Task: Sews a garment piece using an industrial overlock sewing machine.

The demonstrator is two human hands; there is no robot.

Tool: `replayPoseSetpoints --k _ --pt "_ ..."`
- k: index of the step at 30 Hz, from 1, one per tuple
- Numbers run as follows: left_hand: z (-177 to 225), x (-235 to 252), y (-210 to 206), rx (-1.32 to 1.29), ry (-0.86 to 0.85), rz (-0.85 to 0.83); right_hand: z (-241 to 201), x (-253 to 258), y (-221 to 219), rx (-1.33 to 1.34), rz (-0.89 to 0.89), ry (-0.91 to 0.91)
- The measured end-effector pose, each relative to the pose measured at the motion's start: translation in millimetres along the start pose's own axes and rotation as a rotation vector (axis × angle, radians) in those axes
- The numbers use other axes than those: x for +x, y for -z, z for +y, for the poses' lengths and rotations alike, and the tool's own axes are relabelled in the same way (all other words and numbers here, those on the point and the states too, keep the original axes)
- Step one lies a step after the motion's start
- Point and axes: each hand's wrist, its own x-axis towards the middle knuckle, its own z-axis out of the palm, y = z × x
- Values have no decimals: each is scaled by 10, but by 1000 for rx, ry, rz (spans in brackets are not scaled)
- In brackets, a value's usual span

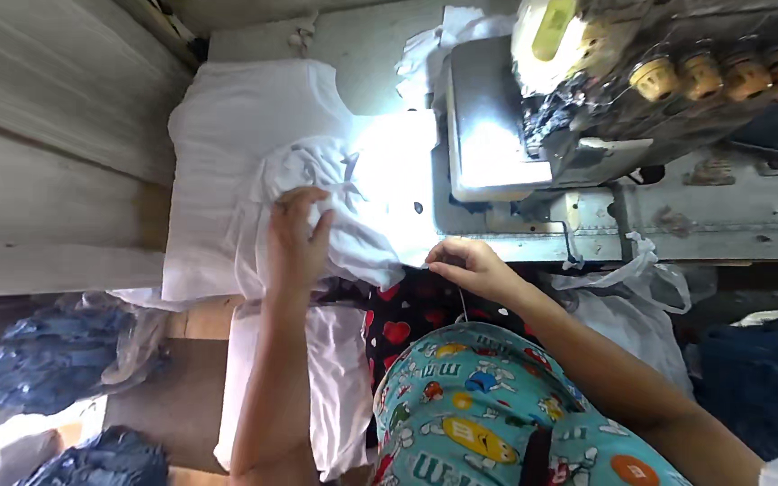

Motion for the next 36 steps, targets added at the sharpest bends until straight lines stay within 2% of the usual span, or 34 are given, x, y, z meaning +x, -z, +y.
replayPoseSetpoints --k 3,7,8,10,12,14,16,19,21,22,24,26,27,29,32,36 --pt "254 -440 -32 -63 31 -228 -42 -29 -106 -57 -95 0" --pt "236 -914 -213 -114 375 -669 -70 -9 -326 -194 -164 -94" --pt "218 -970 -309 -103 462 -688 -88 39 -387 -245 -196 -150" --pt "188 -1021 -568 -92 593 -590 -120 190 -506 -343 -310 -288" --pt "159 -1028 -781 -118 642 -508 -62 295 -626 -364 -373 -367" --pt "199 -1050 -776 -180 591 -458 11 265 -647 -281 -337 -349" --pt "225 -1113 -601 -279 501 -460 55 122 -565 -89 -249 -250" --pt "253 -1083 -211 -440 409 -639 -22 -56 -382 194 -196 -81" --pt "317 -893 26 -414 309 -667 -86 -109 -299 324 -232 5" --pt "359 -752 103 -374 285 -589 -113 -103 -278 391 -255 28" --pt "340 -462 72 -268 189 -307 -161 -59 -314 483 -240 0" --pt "230 -110 -98 -169 -13 -115 -174 30 -413 453 -164 -59" --pt "165 74 -209 -160 -118 -87 -158 84 -461 386 -150 -80" --pt "43 366 -421 -149 -240 -161 -90 171 -550 179 -190 -115" --pt "-81 529 -625 -132 -214 -287 87 231 -751 -80 -274 -195" --pt "-266 529 -808 -298 -203 -190 210 320 -1025 -164 -344 -340"
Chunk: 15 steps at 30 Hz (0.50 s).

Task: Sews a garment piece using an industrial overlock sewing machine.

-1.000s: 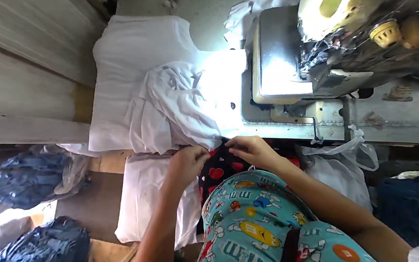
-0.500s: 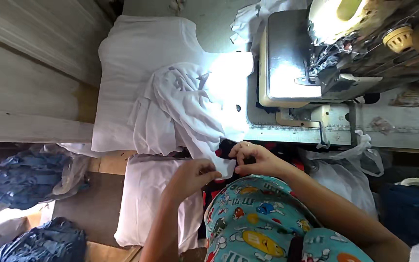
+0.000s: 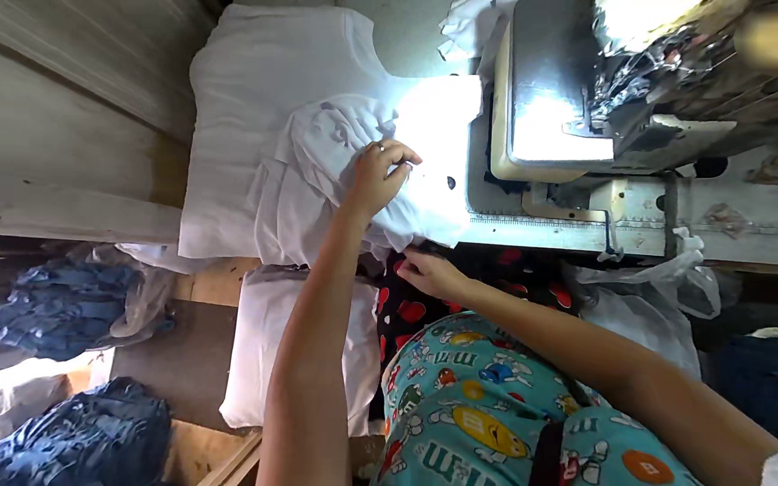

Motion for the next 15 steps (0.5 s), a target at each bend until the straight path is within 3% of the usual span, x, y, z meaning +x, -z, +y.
replayPoseSetpoints --k 3,6,10,15 --pt "-45 -16 -49 -45 -27 62 -57 214 -100 139 -94 -216" --pt "-65 -17 -66 -65 -45 90 -88 416 -219 238 -11 -286" --pt "-88 -29 -104 -105 -47 127 -13 556 -328 266 133 -273" --pt "-104 -26 -120 -99 -64 141 73 272 -202 203 18 -135"
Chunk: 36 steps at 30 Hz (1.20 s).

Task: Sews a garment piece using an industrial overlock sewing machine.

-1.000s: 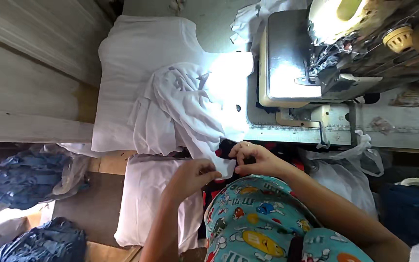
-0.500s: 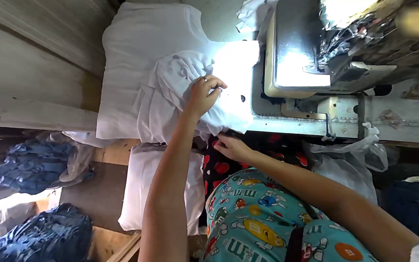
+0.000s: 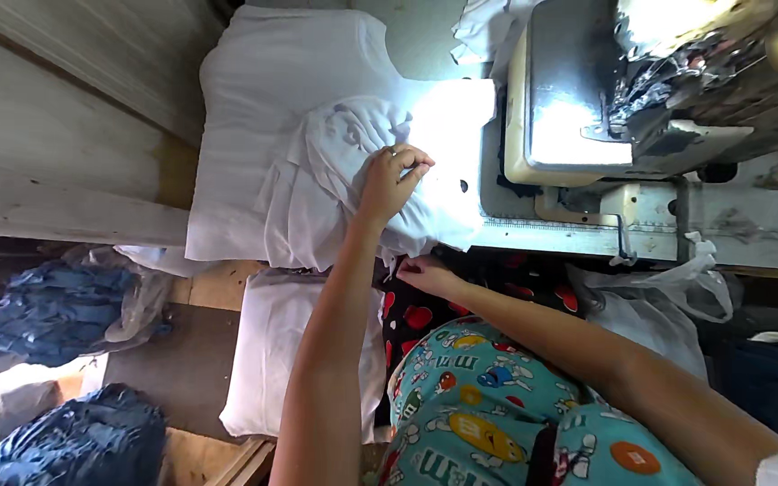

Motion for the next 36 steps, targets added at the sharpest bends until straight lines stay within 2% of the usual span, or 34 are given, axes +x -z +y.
replayPoseSetpoints --k 3,5,7,10,13,15,17,21,24,28,31,34,36 --pt "14 -11 -9 35 25 -3 -43 19 5 -33 -5 -80" --pt "17 2 -12 45 24 -3 -138 160 -43 -28 71 -81" --pt "17 -6 -15 45 29 -4 -253 250 -61 -138 116 -80" --pt "21 -14 -12 33 30 2 -227 240 -19 -300 53 -177" --pt "7 -13 -5 20 23 3 41 -85 78 -342 -1 -29" --pt "8 -15 -13 19 23 12 250 -448 176 -280 52 177" --pt "5 -17 -14 18 19 18 360 -852 311 -184 124 298" --pt "1 -20 -16 20 10 32 389 -1449 631 14 247 304" --pt "34 -6 -7 -11 21 61 316 -1640 810 142 371 385" --pt "323 149 62 145 -9 148 184 -1609 1007 286 546 600" --pt "773 294 47 225 47 105 -110 -1620 1143 438 471 722" --pt "1239 339 -75 84 118 28 -354 -1636 1224 445 364 857" --pt "1529 289 -153 -115 220 -46 -447 -1643 1229 393 391 873"
